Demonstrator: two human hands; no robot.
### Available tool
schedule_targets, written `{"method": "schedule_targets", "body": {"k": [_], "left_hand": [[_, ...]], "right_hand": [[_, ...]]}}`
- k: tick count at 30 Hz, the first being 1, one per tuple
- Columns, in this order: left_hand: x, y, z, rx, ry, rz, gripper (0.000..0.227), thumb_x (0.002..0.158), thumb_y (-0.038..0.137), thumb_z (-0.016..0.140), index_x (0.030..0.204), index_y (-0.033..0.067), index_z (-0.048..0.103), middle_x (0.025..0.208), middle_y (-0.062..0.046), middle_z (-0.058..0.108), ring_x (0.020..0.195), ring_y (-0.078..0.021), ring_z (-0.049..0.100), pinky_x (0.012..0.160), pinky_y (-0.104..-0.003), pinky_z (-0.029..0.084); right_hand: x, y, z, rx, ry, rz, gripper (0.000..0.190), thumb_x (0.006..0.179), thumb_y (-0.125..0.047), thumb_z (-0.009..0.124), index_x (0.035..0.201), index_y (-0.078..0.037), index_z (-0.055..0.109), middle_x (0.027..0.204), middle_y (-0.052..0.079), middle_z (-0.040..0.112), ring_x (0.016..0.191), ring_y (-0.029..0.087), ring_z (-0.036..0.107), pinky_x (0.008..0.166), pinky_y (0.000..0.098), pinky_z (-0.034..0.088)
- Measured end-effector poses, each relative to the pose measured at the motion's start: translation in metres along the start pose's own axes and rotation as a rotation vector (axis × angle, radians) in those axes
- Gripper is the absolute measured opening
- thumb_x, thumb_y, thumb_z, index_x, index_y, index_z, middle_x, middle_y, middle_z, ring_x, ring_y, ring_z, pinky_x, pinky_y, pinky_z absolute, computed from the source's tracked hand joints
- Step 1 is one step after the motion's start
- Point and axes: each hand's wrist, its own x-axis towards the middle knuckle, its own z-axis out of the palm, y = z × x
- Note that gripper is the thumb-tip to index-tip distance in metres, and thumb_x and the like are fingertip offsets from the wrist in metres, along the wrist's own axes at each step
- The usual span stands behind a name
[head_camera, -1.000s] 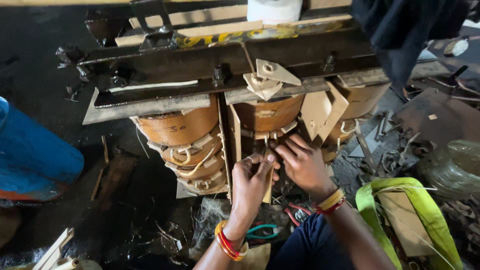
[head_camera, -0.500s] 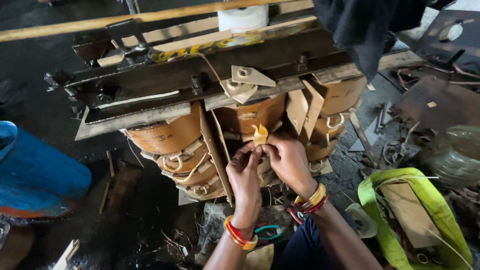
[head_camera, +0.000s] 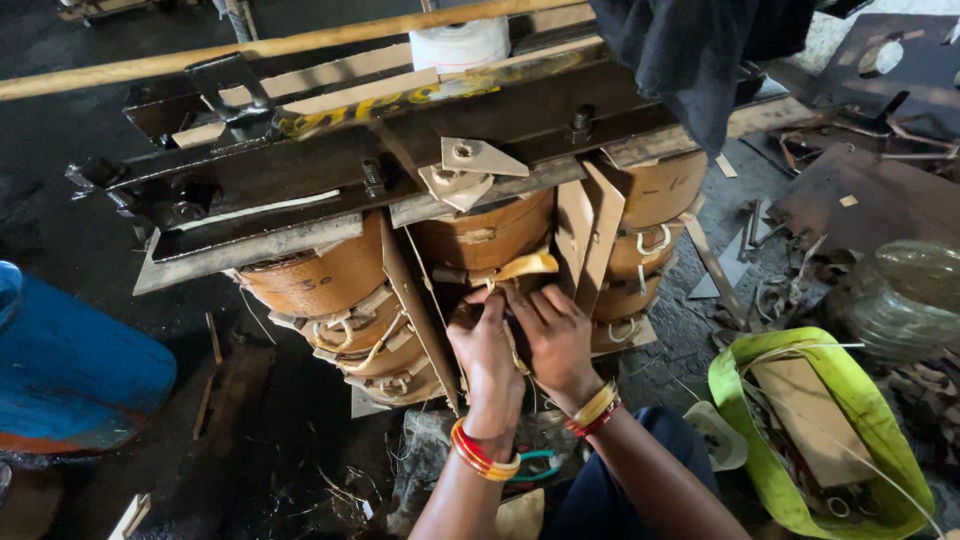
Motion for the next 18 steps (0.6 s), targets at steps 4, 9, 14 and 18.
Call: {"method": "schedule_targets", "body": {"k": [4, 9, 14, 18], "left_hand": [[-0.027, 0.017, 0.003, -0.030, -0.084, 0.122, 0.013, 0.094, -0.002, 0.069, 0.107, -0.0015, 0.069, 0.097, -0.004, 0.069, 0.078, -0.0091, 0.059, 0.067, -0.024, 0.045], [-0.054, 0.045, 0.001, -0.071, -0.113, 0.017, 0.026, 0.096, 0.004, 0.065, 0.121, 0.0002, 0.070, 0.096, -0.006, 0.071, 0.071, -0.0089, 0.057, 0.061, -0.023, 0.044], [-0.053, 0.055, -0.010, -0.106, -0.123, -0.155, 0.034, 0.098, 0.011, 0.057, 0.130, 0.0041, 0.070, 0.101, -0.006, 0.075, 0.071, -0.0065, 0.061, 0.058, -0.021, 0.046], [-0.046, 0.047, -0.022, 0.339, -0.122, 0.060, 0.036, 0.099, 0.003, 0.063, 0.135, 0.0062, 0.069, 0.111, -0.004, 0.076, 0.064, -0.0175, 0.049, 0.052, -0.031, 0.039]], "right_hand": [[-0.004, 0.006, 0.012, -0.068, 0.019, -0.028, 0.049, 0.089, -0.005, 0.061, 0.138, -0.004, 0.060, 0.107, 0.017, 0.073, 0.099, 0.031, 0.074, 0.086, 0.0417, 0.059], [0.002, 0.000, 0.010, 0.124, -0.280, 0.359, 0.028, 0.095, -0.014, 0.065, 0.123, -0.013, 0.068, 0.078, 0.017, 0.073, 0.071, 0.033, 0.073, 0.062, 0.0414, 0.055], [0.031, -0.004, -0.005, 0.505, -0.361, 0.430, 0.016, 0.098, -0.013, 0.063, 0.106, -0.003, 0.071, 0.067, 0.015, 0.067, 0.050, 0.024, 0.065, 0.048, 0.0349, 0.050], [0.044, -0.012, -0.013, 0.671, -0.531, 0.654, 0.022, 0.100, -0.016, 0.060, 0.097, 0.005, 0.068, 0.062, 0.008, 0.064, 0.043, 0.014, 0.057, 0.042, 0.0310, 0.044]]}}
